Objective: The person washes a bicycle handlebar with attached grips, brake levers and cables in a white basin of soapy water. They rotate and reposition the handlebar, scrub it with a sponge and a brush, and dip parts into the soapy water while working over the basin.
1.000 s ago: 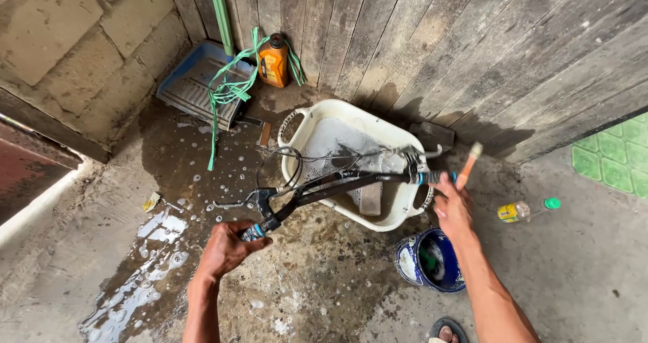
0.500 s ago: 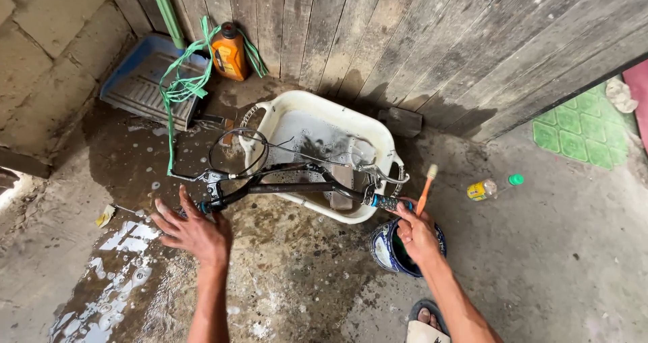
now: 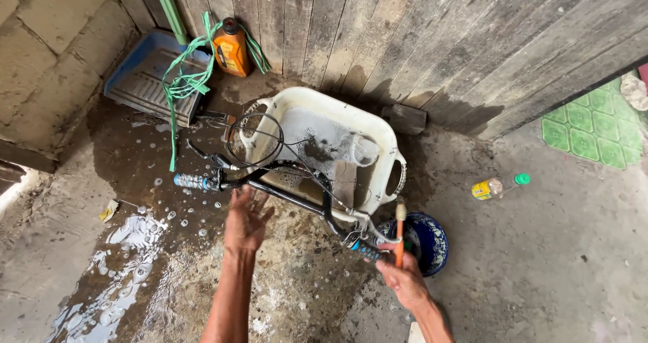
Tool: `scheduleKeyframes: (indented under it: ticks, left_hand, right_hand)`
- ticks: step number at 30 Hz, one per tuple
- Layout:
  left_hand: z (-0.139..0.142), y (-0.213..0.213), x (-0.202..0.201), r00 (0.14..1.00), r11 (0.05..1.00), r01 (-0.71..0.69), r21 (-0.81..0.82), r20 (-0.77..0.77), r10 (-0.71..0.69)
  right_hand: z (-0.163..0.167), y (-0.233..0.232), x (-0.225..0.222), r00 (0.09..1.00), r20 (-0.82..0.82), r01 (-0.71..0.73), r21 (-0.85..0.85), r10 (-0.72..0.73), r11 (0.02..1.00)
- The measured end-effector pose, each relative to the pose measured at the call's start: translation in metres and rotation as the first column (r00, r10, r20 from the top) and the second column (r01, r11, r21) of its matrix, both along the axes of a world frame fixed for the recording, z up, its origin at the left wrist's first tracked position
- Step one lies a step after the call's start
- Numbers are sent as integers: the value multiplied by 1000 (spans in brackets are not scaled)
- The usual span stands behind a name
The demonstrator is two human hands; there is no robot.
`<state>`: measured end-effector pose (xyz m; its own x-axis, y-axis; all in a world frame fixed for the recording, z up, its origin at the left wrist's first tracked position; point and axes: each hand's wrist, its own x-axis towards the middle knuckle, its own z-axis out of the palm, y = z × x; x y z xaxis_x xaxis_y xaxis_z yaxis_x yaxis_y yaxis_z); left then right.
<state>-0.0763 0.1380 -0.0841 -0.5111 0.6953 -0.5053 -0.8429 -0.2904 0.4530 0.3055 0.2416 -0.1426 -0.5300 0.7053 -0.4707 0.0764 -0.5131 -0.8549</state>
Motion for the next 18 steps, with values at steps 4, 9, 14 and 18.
scheduleKeyframes:
  ticks: [4,9,14,18]
  left_hand:
    - [30,5,5,999,999,-3,-36,50,5]
    - [33,16,19,921,972,235,17,-324,-217]
    - [8,30,51,694,906,364,-215,-586,-418]
    - [-4,21,59,716,819,356,-451,-431,-549]
  right_hand:
    - [3,-18,-1,921,171,-356,-1,351,934]
    - [-16,-55,-27,971,-237,-51,-377,-43,925]
    - [-33,-92,-72,856,-404,51,-554,-322,831]
    - [-45,-110,-120,822,-325,201,-602,-468,772]
